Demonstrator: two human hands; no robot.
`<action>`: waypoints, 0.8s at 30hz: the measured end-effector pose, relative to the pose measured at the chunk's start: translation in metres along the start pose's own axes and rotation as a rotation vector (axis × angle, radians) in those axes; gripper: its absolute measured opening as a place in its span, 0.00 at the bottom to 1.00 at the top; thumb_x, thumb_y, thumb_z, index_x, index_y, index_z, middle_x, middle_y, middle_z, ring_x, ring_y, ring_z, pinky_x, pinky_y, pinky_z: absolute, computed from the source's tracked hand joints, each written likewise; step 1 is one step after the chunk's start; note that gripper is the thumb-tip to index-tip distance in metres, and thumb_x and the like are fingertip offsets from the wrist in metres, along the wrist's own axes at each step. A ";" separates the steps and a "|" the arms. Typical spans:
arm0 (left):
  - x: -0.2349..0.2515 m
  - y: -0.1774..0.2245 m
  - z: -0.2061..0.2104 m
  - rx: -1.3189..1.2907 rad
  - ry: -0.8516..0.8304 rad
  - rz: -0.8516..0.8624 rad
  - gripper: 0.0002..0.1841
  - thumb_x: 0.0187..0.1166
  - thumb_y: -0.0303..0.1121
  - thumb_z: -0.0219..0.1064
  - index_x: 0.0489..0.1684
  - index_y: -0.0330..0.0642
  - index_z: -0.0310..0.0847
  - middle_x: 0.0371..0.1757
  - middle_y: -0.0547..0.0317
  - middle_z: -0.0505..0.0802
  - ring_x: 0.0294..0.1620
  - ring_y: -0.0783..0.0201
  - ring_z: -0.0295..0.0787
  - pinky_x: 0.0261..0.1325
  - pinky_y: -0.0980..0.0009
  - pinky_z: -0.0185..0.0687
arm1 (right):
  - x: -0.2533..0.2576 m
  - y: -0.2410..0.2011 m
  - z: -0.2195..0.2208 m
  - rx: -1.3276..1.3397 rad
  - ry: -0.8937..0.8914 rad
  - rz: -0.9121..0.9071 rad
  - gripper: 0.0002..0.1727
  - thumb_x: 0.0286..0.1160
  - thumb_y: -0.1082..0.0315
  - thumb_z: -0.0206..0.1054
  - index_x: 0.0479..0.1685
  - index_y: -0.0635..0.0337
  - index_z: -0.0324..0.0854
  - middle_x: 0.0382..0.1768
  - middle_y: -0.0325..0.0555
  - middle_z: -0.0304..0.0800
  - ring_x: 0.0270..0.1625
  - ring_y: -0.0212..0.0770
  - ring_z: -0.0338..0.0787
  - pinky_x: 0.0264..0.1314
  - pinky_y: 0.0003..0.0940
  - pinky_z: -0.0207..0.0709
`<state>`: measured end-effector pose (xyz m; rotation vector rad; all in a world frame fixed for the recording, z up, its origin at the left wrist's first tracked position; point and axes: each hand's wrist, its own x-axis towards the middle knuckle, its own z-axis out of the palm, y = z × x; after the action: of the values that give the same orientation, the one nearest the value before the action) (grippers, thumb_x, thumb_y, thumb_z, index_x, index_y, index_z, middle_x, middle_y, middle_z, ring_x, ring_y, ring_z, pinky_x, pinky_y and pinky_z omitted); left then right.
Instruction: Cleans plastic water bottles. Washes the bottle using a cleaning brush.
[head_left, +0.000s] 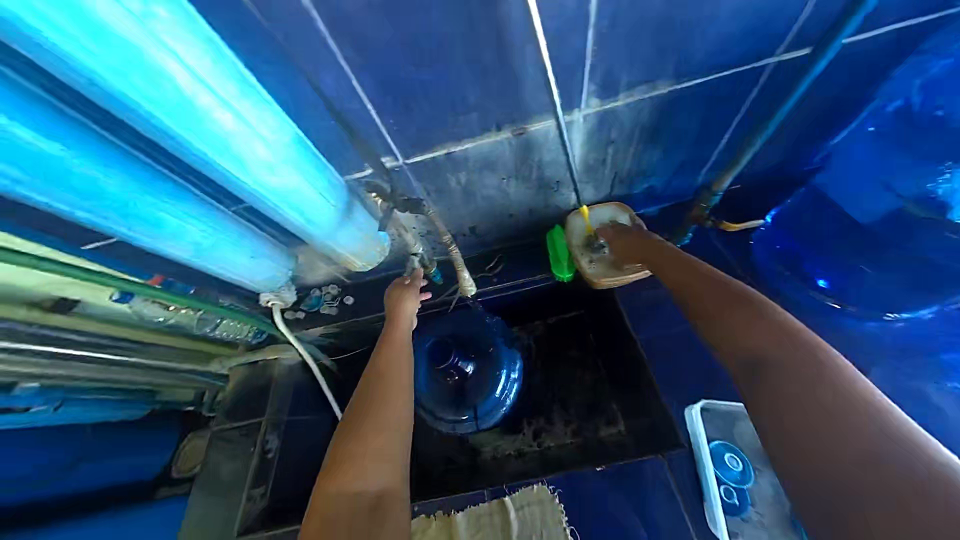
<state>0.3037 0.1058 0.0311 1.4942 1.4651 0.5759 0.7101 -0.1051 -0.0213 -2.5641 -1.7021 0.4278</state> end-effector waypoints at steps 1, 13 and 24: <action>0.011 0.001 0.000 0.096 0.018 0.026 0.28 0.90 0.50 0.58 0.69 0.30 0.77 0.59 0.40 0.93 0.52 0.49 0.94 0.58 0.50 0.86 | 0.005 0.001 -0.005 -0.053 -0.052 0.007 0.48 0.50 0.71 0.87 0.81 0.59 0.70 0.73 0.69 0.79 0.80 0.72 0.73 0.85 0.79 0.47; -0.097 -0.022 -0.013 0.733 -0.247 0.259 0.41 0.87 0.64 0.50 0.89 0.40 0.62 0.85 0.39 0.74 0.88 0.39 0.64 0.86 0.27 0.47 | -0.060 -0.122 -0.112 -0.003 -0.195 0.027 0.26 0.72 0.54 0.77 0.65 0.61 0.84 0.58 0.70 0.87 0.66 0.73 0.84 0.66 0.79 0.70; -0.093 -0.051 -0.005 0.728 -0.278 0.516 0.31 0.84 0.49 0.58 0.88 0.56 0.69 0.94 0.61 0.63 0.95 0.46 0.47 0.86 0.27 0.41 | -0.152 -0.358 0.153 0.339 0.343 0.111 0.26 0.78 0.68 0.61 0.78 0.50 0.81 0.82 0.50 0.76 0.89 0.65 0.63 0.83 0.75 0.55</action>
<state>0.2570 0.0122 0.0157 2.4482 1.1072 0.0957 0.2958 -0.1195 -0.0730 -2.3274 -1.2574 0.2364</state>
